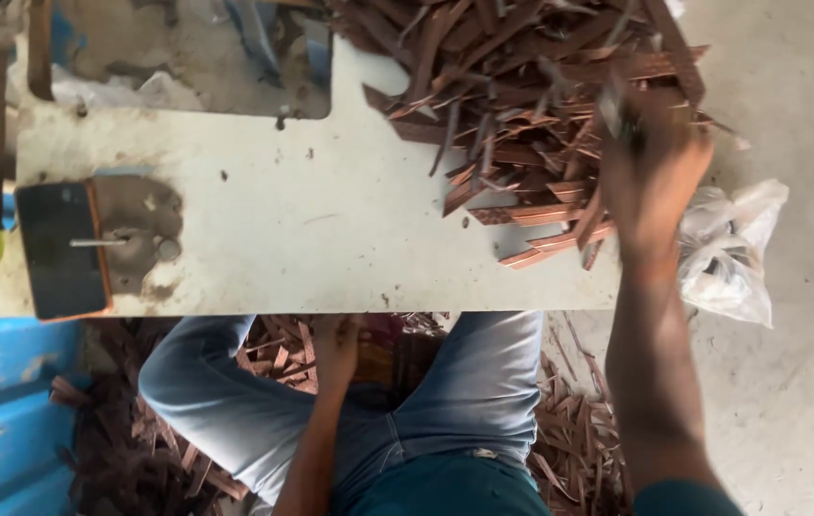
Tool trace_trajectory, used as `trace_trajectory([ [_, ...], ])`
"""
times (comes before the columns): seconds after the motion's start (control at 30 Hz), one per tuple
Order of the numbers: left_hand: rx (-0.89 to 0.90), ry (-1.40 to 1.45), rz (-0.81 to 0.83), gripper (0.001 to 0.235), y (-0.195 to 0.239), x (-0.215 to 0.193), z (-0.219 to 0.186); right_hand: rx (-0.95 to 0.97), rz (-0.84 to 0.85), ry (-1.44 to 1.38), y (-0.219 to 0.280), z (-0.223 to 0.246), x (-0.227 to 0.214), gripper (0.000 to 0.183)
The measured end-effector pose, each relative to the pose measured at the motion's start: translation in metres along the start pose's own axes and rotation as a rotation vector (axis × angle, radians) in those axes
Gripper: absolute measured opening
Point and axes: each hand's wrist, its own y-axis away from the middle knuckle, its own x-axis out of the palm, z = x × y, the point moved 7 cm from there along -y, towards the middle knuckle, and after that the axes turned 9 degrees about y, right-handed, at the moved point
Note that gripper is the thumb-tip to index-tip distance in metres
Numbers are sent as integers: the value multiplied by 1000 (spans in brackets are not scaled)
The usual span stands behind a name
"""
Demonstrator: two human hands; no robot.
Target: Trimming excess material from decorative leather straps using a small blade.
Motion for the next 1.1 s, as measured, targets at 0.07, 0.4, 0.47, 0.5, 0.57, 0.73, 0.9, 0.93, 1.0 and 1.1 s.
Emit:
trace_trajectory([
  [0.07, -76, 142, 93, 24, 23, 19, -27, 20, 41, -115, 38, 32, -3, 13],
  [0.4, -59, 1047, 303, 45, 46, 47, -199, 720, 648, -1006, 217, 171, 64, 25],
  [0.47, 22, 927, 246, 41, 42, 39, -192, 625, 701, -1033, 209, 183, 62, 24],
  [0.5, 89, 810, 218, 36, 40, 38, -190, 543, 730, -1039, 204, 188, 60, 24],
  [0.57, 46, 412, 159, 35, 35, 24, -216, 499, 732, -988, 203, 183, 62, 25],
  [0.73, 209, -512, -103, 50, 8, -22, -240, 594, 730, -752, 213, 141, 71, 27],
  [0.9, 616, -904, -97, 58, -14, -8, -205, 528, 564, -840, 192, 131, 63, 25],
  [0.93, 625, -899, -81, 58, -15, -7, -206, 540, 553, -830, 187, 127, 61, 25],
  [1.0, 610, -838, -73, 58, -11, -14, -205, 592, 551, -683, 183, 118, 55, 24],
  [1.1, 561, -682, -157, 50, -1, -29, -207, 594, 508, -765, 180, 113, 58, 22],
])
